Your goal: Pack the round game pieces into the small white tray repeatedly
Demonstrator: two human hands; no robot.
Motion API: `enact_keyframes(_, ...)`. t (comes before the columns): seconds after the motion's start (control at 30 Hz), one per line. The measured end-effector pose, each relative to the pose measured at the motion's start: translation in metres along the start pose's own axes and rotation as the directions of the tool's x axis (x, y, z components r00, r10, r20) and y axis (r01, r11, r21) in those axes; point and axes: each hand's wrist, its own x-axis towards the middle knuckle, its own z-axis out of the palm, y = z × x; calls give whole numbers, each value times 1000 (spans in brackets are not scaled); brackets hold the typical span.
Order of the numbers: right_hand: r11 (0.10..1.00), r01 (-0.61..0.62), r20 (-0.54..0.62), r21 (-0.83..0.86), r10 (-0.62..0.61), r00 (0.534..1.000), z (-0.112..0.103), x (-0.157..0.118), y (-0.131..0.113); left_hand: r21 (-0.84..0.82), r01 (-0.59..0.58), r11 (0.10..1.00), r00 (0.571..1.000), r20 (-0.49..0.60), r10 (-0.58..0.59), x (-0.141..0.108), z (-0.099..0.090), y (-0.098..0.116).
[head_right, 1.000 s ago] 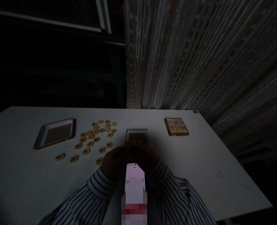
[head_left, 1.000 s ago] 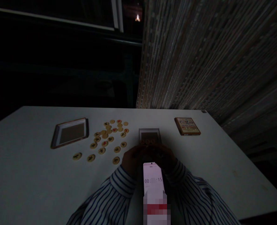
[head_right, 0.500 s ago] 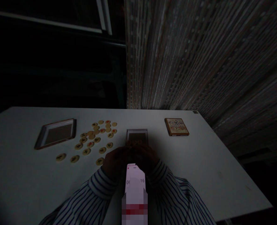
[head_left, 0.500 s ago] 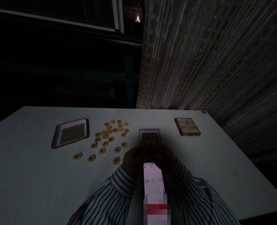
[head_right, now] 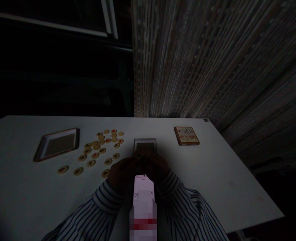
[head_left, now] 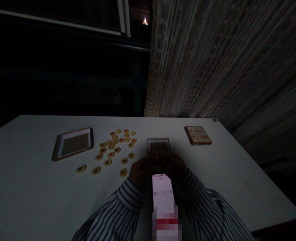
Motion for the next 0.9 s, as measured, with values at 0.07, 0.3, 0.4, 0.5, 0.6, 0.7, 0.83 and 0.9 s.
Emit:
enact_keyframes(0.07,999,-33,5,-19,33,999,-4,2,-2,23,-17,1000,999,-28,18,0,0,-2)
enact_keyframes(0.3,987,-141,-52,-77,137,989,-15,0,8,139,-56,989,990,-117,72,4,-3,-14)
enact_keyframes(0.4,978,-174,-74,-119,166,983,-19,-2,16,181,-70,981,984,-150,98,6,-4,-19)
enact_keyframes(0.5,971,-185,-77,-153,175,982,-24,-2,23,221,-118,968,974,-164,156,9,-3,-25)
enact_keyframes(0.6,966,-182,-67,-184,172,983,-28,-1,27,272,-160,949,964,-165,210,12,-3,-30)
enact_keyframes(0.7,962,-164,-53,-218,156,986,-31,1,30,306,-175,936,958,-167,234,14,-2,-33)
enact_keyframes(0.83,955,-117,23,-272,128,991,-34,5,33,322,-176,930,965,-132,228,14,-3,-32)
enact_keyframes(0.9,941,-123,54,-314,147,988,-35,8,34,334,-176,926,967,-119,227,14,-3,-32)
